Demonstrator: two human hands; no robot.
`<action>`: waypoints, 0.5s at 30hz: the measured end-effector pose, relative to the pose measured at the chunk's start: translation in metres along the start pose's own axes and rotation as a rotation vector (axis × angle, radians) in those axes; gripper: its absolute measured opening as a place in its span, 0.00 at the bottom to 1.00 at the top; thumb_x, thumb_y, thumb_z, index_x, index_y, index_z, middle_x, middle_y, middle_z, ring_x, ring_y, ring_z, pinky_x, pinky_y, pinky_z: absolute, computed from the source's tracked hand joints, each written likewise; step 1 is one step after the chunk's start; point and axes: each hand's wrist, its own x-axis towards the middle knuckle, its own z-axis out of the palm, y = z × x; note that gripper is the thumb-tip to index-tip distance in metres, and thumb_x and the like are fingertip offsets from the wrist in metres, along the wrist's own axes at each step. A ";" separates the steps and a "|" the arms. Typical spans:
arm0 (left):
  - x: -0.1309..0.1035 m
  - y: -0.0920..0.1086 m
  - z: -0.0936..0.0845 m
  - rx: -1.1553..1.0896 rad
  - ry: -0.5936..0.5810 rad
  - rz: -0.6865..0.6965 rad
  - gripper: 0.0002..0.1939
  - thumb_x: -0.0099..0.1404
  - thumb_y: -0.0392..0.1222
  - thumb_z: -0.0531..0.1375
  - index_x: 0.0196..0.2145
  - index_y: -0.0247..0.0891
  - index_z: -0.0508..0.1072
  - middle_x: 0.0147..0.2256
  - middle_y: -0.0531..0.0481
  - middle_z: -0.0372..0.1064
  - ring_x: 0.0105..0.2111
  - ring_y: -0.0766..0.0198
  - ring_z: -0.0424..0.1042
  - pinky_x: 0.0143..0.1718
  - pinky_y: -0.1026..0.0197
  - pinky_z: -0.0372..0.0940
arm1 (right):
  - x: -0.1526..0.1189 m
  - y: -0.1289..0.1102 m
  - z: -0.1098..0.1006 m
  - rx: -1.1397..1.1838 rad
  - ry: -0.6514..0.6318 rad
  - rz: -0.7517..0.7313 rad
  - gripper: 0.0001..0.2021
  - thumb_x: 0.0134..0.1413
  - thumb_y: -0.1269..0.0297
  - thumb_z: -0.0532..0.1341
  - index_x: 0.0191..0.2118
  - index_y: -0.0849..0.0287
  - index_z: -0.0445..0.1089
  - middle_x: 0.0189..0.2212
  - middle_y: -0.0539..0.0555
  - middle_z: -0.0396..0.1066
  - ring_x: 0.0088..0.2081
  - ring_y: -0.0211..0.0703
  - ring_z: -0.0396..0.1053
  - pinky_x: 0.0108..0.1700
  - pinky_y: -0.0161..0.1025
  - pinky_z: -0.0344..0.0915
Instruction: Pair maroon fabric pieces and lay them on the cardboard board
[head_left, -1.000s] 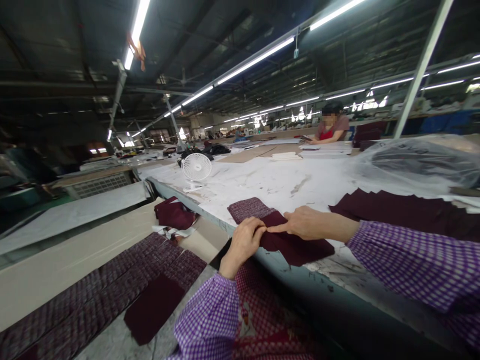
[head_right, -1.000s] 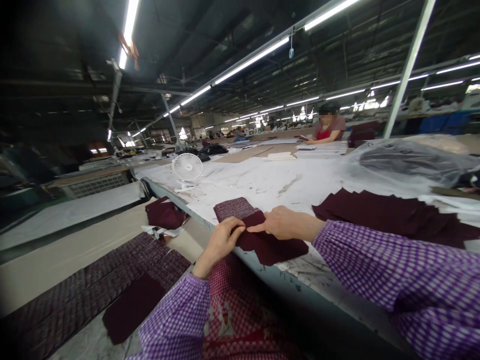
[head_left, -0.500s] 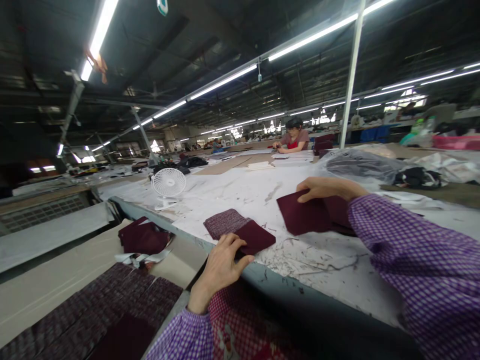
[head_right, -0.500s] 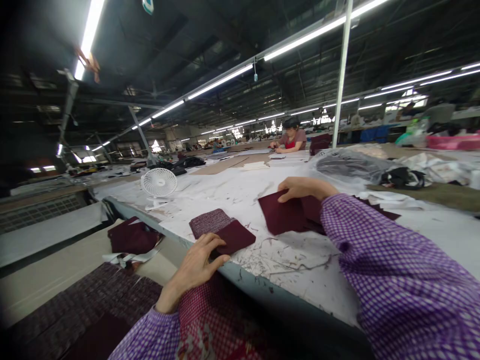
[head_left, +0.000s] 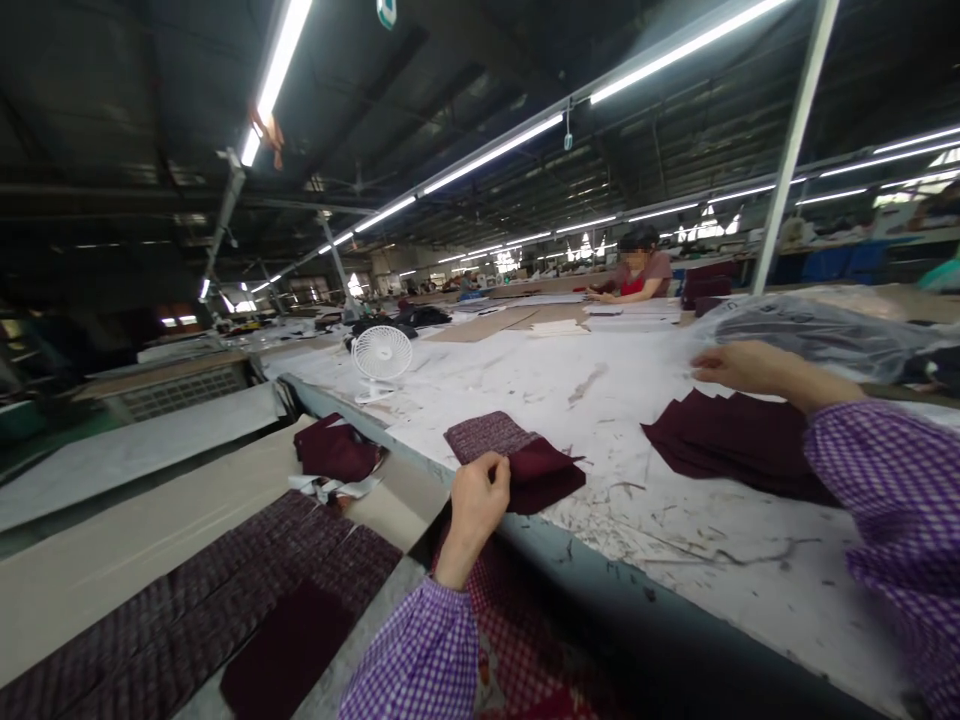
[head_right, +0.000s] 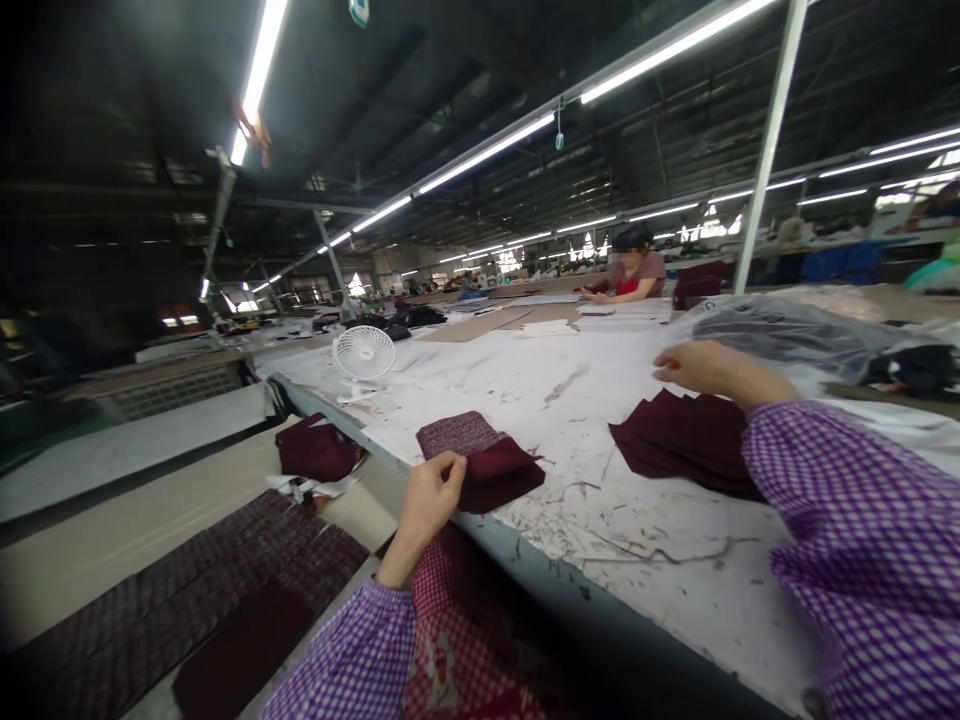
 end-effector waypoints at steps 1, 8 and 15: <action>0.001 -0.003 0.001 -0.038 0.036 -0.017 0.15 0.63 0.42 0.50 0.23 0.38 0.70 0.20 0.54 0.65 0.23 0.65 0.64 0.27 0.64 0.53 | 0.006 -0.021 -0.001 0.037 -0.059 -0.012 0.17 0.52 0.57 0.57 0.33 0.67 0.76 0.26 0.65 0.74 0.26 0.46 0.69 0.31 0.43 0.62; 0.007 -0.020 0.015 -0.455 0.234 -0.182 0.15 0.62 0.49 0.52 0.23 0.38 0.65 0.19 0.55 0.60 0.23 0.66 0.64 0.25 0.66 0.58 | -0.005 -0.185 0.045 0.401 -0.431 -0.474 0.18 0.59 0.54 0.52 0.36 0.61 0.75 0.33 0.54 0.75 0.35 0.42 0.71 0.38 0.37 0.65; 0.024 -0.055 -0.018 -1.154 0.501 -0.356 0.07 0.58 0.43 0.53 0.26 0.39 0.59 0.24 0.50 0.67 0.25 0.63 0.71 0.32 0.57 0.68 | -0.019 -0.200 0.116 0.116 -0.234 -0.591 0.20 0.62 0.57 0.50 0.51 0.65 0.68 0.49 0.62 0.69 0.50 0.50 0.66 0.56 0.48 0.56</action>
